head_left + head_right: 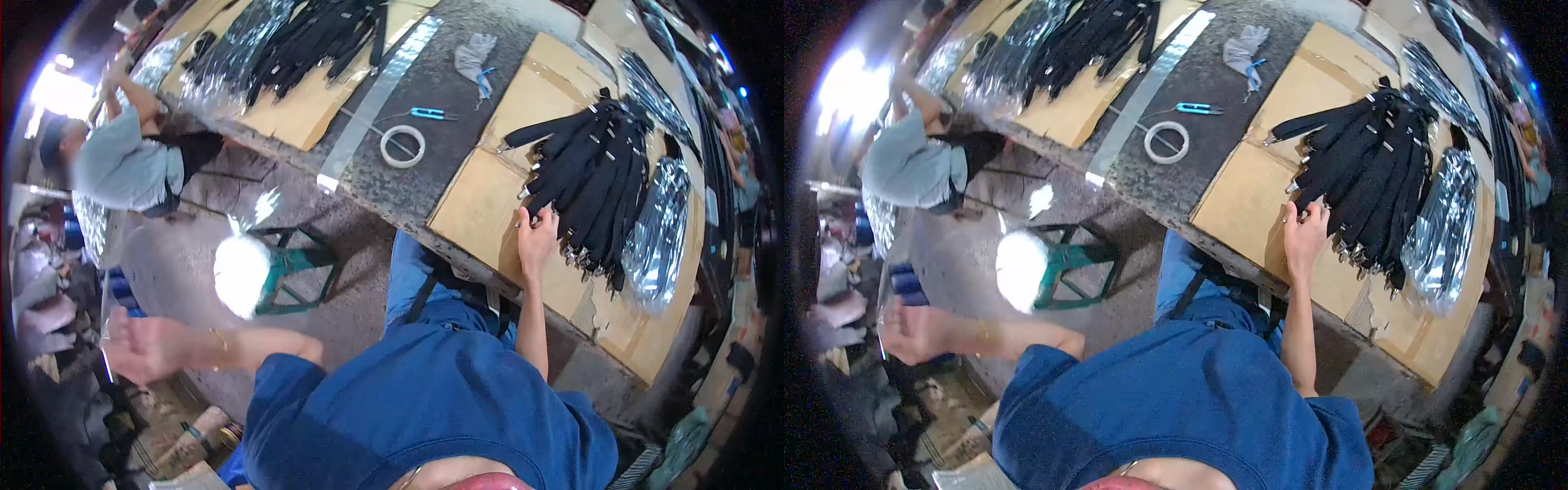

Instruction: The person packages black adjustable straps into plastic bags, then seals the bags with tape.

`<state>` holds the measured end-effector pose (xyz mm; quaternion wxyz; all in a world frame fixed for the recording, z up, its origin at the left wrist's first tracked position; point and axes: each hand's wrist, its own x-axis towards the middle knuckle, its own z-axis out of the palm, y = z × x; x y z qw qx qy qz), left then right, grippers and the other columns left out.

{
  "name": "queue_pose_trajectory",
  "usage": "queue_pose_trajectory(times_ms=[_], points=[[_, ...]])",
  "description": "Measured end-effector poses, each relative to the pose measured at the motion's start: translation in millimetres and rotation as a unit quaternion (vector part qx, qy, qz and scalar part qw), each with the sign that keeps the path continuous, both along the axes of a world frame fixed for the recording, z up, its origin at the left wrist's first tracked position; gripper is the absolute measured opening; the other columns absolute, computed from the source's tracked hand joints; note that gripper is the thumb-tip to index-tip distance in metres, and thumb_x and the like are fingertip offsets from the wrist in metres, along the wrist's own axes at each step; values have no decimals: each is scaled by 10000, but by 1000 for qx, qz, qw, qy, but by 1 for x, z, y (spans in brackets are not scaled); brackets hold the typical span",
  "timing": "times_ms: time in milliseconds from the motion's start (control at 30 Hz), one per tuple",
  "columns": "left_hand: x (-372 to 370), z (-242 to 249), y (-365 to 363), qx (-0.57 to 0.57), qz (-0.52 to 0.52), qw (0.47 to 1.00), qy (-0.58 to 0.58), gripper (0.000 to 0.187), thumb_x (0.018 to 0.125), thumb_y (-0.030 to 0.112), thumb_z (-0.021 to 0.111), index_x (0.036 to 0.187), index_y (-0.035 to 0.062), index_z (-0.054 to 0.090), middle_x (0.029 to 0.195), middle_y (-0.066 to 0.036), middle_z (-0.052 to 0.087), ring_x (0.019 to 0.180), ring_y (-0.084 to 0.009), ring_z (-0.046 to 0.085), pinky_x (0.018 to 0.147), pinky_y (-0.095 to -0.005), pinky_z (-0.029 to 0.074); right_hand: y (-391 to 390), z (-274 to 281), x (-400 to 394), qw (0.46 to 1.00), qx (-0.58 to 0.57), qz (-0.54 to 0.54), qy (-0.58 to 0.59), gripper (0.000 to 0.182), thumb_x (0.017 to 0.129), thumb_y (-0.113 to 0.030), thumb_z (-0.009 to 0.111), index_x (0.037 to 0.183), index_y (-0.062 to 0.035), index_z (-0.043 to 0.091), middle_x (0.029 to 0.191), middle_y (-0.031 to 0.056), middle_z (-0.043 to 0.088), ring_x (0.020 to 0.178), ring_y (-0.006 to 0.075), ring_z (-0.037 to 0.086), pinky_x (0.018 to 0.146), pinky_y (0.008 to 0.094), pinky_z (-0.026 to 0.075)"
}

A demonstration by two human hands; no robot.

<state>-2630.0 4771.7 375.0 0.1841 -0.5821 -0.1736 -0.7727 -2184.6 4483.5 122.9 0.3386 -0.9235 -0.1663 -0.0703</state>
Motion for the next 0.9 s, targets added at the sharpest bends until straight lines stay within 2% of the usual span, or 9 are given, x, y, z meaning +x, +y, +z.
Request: queue_pose_trajectory(times_ms=[67,100,133,167,233,300,467,600,900], points=[[76,-12,-42,-196,-216,956,7,275,800,160,500,664,-71,566,640,-195,577,659,-305,613,650,-367,534,-1,1,0,1000,-8,4,13,356,817,-257,670,1000,30,566,989,153,530,713,281,583,663,376,474],[103,-24,-44,-130,-441,850,255,158,800,115,523,707,-1,578,730,-163,583,732,-217,597,624,-349,490,-1,5,-3,1000,2,-19,17,356,817,-257,670,1000,30,566,989,153,530,713,281,583,663,376,474],[146,-37,-92,-302,-397,828,255,114,794,75,537,690,43,569,771,-134,581,731,-218,571,646,-359,471,-2,12,-7,997,70,-15,0,379,815,-243,673,1050,25,546,1023,156,510,737,269,579,662,373,476],[181,-33,-76,-310,-551,530,565,109,807,108,551,726,50,594,760,-111,580,688,-258,556,642,-350,467,-5,15,-7,990,137,-15,-22,409,813,-229,676,1100,21,525,1057,159,489,760,256,576,661,369,477],[216,-103,-130,-398,-552,352,643,133,808,147,558,797,27,614,745,-128,577,705,-292,586,644,-387,470,-11,10,-6,970,235,-50,-44,403,783,-141,694,1122,-14,517,1063,141,469,793,189,540,620,311,457],[229,-142,-171,-348,-558,302,690,167,846,138,551,752,3,580,686,-158,575,628,-320,572,611,-381,462,-31,25,-16,977,199,4,-81,363,758,-102,703,1079,-27,551,978,114,511,786,180,538,619,280,452],[254,-130,-182,-532,-515,433,513,277,797,94,606,583,-33,485,503,-98,410,471,-94,403,456,-292,344,-55,61,-77,726,430,402,356,638,755,-367,746,1196,28,508,1114,101,585,1050,183,553,885,346,454],[282,-112,-159,-472,-469,511,544,319,808,107,621,583,-49,456,501,-119,410,461,-119,396,455,-301,327,-34,70,-114,749,415,317,409,289,875,-59,585,1141,44,539,957,81,642,906,140,598,846,268,467],[298,-109,-145,-591,-536,459,392,173,910,124,555,883,-21,647,742,-9,626,677,-68,556,601,-212,431,-14,65,-89,685,466,306,469,166,930,-97,500,1005,29,577,816,50,600,759,116,565,715,256,468]])
